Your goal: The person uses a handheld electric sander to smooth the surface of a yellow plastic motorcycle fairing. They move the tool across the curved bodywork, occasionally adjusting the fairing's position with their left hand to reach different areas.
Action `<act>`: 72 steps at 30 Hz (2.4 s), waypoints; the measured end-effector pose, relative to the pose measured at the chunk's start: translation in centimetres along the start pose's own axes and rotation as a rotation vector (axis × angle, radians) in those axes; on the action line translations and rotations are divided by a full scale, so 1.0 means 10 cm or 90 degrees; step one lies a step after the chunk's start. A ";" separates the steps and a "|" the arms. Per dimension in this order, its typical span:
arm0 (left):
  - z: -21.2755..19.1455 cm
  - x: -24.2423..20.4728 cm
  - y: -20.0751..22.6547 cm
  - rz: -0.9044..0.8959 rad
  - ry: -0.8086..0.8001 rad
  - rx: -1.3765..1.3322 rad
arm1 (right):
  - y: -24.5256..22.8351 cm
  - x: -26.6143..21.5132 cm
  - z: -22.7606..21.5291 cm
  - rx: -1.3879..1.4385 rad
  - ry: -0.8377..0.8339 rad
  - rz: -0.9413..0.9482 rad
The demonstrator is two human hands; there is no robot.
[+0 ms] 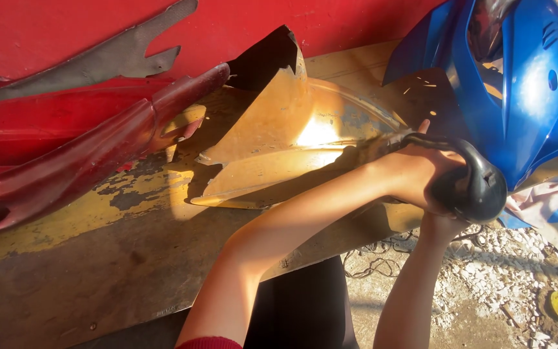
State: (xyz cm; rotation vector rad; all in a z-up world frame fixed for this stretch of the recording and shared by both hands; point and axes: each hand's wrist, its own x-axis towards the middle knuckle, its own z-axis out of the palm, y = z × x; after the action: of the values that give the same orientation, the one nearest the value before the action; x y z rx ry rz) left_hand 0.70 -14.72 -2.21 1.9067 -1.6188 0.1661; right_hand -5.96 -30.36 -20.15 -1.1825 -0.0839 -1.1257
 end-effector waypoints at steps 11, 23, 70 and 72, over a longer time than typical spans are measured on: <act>0.16 -0.39 0.04 0.066 -0.048 0.057 | 0.03 -0.57 0.00 -0.097 -0.001 -0.069; 0.26 -0.98 0.06 0.167 0.121 0.041 | -0.40 -0.62 0.82 -0.153 -0.099 -0.129; -0.48 -2.05 0.26 0.024 0.237 0.035 | -1.34 -0.98 1.82 -0.616 -0.335 -0.430; -0.52 -2.03 0.23 0.035 0.234 0.006 | -1.35 -1.00 1.87 -0.347 -0.336 -0.346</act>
State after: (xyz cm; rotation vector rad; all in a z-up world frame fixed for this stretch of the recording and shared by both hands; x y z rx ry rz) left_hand -4.71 5.08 -6.81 1.7173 -1.4212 0.5171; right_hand -11.76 -8.85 -8.49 -2.0105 -0.5584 -1.3160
